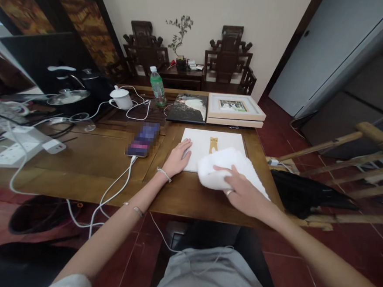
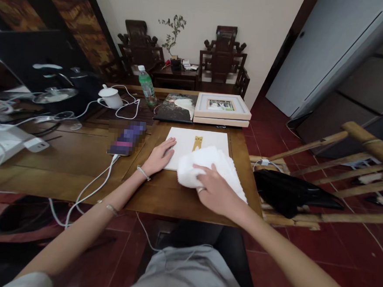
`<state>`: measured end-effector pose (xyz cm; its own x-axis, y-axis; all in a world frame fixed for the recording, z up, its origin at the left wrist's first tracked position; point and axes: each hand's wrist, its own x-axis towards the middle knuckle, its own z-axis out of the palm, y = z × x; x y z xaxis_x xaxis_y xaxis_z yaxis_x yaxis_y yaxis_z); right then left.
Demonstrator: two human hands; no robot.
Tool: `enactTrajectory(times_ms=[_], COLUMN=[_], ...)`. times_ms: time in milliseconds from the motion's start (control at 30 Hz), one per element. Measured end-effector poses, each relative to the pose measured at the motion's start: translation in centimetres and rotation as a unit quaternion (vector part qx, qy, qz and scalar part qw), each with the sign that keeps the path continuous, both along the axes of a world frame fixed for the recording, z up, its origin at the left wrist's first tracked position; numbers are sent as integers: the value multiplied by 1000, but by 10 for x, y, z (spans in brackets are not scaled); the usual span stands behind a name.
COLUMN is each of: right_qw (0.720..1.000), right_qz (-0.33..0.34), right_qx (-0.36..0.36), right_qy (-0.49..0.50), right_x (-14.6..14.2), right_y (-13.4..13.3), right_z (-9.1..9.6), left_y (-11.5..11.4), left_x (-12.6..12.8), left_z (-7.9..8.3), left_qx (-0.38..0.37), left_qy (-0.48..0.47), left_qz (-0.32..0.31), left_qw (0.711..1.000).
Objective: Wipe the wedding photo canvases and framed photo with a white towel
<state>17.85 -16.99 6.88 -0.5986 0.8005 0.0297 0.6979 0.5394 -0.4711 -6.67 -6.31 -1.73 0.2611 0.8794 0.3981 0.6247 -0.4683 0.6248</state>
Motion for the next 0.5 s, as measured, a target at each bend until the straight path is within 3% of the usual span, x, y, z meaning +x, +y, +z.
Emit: enactTrajectory(times_ms=[300, 433, 500], right_qw=[974, 966, 966], right_qz=[-216, -234, -227], right_qx=[72, 95, 96], right_qy=[17, 62, 75], right_x=[45, 58, 58], right_y=[76, 86, 84], right_z=[-12, -20, -23], left_y=[-2, -7, -9], left_x=[4, 7, 8], left_z=[-2, -2, 1], left_qx=[10, 6, -13], left_qy=[-8, -31, -57], left_qz=[13, 109, 114], left_qw=[1000, 994, 992])
